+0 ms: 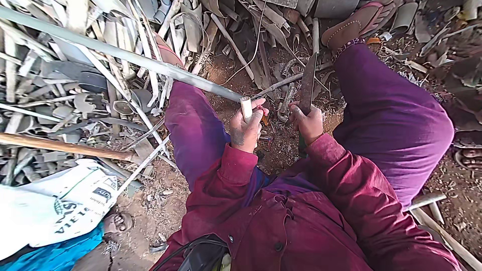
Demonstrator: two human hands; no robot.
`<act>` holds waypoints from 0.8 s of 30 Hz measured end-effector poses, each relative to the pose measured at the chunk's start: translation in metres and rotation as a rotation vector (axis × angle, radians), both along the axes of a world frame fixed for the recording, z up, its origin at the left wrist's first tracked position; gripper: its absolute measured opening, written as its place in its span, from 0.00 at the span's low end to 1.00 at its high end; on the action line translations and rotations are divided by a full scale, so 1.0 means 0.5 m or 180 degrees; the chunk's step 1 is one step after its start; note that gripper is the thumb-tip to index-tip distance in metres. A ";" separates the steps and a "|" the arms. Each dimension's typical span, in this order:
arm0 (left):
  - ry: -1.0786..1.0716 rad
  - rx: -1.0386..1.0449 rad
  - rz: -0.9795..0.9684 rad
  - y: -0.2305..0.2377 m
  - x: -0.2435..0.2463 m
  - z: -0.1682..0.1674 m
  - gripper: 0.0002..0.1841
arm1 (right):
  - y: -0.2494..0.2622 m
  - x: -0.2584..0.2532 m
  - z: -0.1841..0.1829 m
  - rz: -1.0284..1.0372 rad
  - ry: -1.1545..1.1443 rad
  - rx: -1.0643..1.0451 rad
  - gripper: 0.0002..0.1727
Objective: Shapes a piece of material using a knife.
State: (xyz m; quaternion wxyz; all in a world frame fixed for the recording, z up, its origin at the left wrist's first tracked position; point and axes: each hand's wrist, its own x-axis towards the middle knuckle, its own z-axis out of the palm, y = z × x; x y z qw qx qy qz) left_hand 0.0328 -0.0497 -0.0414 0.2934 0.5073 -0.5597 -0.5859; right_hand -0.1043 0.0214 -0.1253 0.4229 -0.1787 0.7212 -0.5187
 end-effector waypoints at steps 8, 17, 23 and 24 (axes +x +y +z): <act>-0.0250 -0.0293 -0.0185 -0.005 0.009 -0.018 0.20 | 0.000 0.001 0.002 -0.0021 -0.0059 -0.0009 0.12; -0.0110 -0.0345 -0.0160 0.004 0.008 -0.014 0.02 | -0.001 0.001 -0.006 0.0029 -0.0032 0.0015 0.11; -0.0050 -0.0237 -0.0068 0.006 0.000 -0.004 0.06 | -0.001 0.001 -0.009 0.0056 0.0003 0.0021 0.11; -0.0083 -0.0239 -0.0121 0.004 0.003 -0.007 0.03 | -0.001 0.001 -0.009 0.0068 0.0009 0.0030 0.11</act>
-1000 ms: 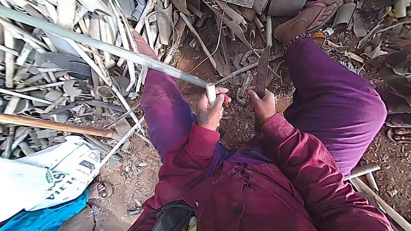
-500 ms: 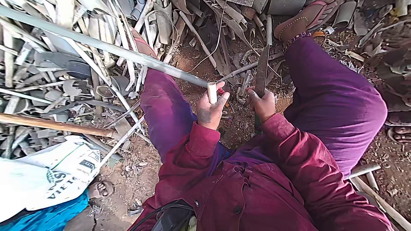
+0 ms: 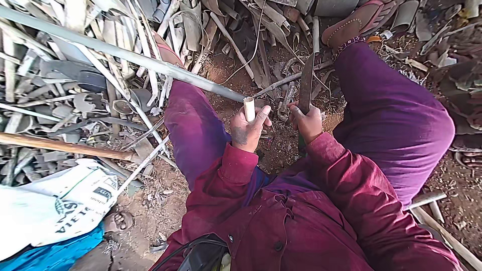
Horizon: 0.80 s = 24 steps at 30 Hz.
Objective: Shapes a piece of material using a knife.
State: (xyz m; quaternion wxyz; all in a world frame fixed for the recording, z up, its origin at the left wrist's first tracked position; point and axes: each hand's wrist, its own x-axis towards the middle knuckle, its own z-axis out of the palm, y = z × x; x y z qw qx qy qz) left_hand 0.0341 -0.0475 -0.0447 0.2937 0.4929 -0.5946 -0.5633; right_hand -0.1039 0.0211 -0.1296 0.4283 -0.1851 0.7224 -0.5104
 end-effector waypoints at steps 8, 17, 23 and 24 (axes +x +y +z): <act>0.0025 0.0261 -0.0153 -0.003 0.000 0.004 0.20 | 0.000 -0.001 -0.003 0.0041 -0.0016 0.0039 0.12; 0.0357 0.0332 0.0043 -0.001 -0.007 0.003 0.24 | 0.000 0.002 0.000 0.0126 -0.0026 -0.0021 0.11; 0.0347 0.0286 -0.0023 -0.003 -0.006 0.001 0.25 | 0.000 0.001 -0.005 0.0104 -0.0058 -0.0039 0.11; 0.0305 0.0224 -0.0081 -0.005 -0.003 -0.004 0.23 | 0.000 0.001 -0.004 0.0099 -0.0057 -0.0039 0.11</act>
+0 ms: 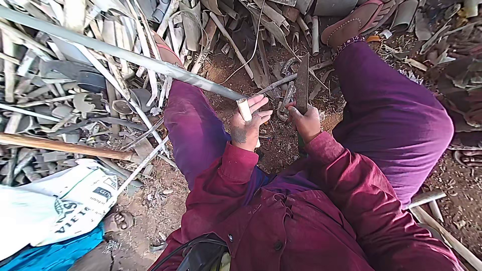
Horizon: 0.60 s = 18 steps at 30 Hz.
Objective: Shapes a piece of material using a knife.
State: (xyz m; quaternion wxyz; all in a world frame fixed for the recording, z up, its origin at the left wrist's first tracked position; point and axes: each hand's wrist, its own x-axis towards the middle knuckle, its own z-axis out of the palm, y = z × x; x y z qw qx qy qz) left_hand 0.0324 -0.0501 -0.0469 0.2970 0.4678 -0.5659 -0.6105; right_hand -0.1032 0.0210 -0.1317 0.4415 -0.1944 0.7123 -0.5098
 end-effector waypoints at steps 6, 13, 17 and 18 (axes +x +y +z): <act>-0.0196 0.0022 -0.0038 0.000 -0.001 -0.007 0.13 | -0.002 0.002 0.002 -0.0015 0.0007 0.0061 0.12; -0.0334 -0.0250 -0.0166 -0.005 -0.003 -0.010 0.30 | 0.009 0.056 0.027 0.0596 0.0280 -0.0940 0.24; 0.0280 0.0427 0.0125 -0.004 -0.006 -0.025 0.29 | 0.024 0.098 0.035 0.1373 0.0076 -0.0988 0.21; 0.0303 0.0613 0.0187 -0.003 -0.008 -0.022 0.28 | 0.023 0.098 0.037 0.1434 0.0272 -0.0813 0.22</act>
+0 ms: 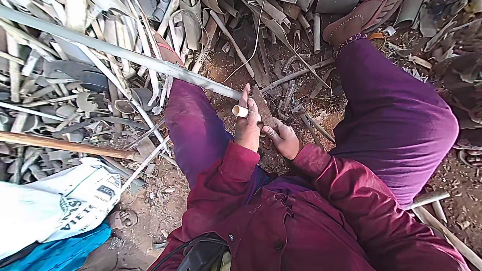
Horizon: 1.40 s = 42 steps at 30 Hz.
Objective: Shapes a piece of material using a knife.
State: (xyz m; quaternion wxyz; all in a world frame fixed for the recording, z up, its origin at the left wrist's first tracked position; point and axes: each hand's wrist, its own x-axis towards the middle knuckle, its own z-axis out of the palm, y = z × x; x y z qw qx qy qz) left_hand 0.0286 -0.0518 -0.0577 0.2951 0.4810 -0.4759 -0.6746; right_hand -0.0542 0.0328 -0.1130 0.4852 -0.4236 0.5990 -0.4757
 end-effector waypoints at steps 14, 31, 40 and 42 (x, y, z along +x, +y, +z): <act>0.0738 0.0692 0.0752 -0.003 -0.013 0.030 0.27 | 0.013 -0.067 0.029 -0.1311 0.0335 0.0950 0.20; 0.1371 0.0745 0.0460 0.013 0.040 0.053 0.25 | 0.026 0.030 0.101 -0.0304 0.0841 0.0500 0.22; 0.2241 0.1147 0.0041 0.019 0.078 0.071 0.34 | 0.037 0.038 0.113 -0.0841 0.0879 0.0135 0.24; 0.2178 0.1265 0.0441 0.020 0.079 0.074 0.26 | 0.036 0.038 0.119 -0.1004 0.0839 0.0268 0.20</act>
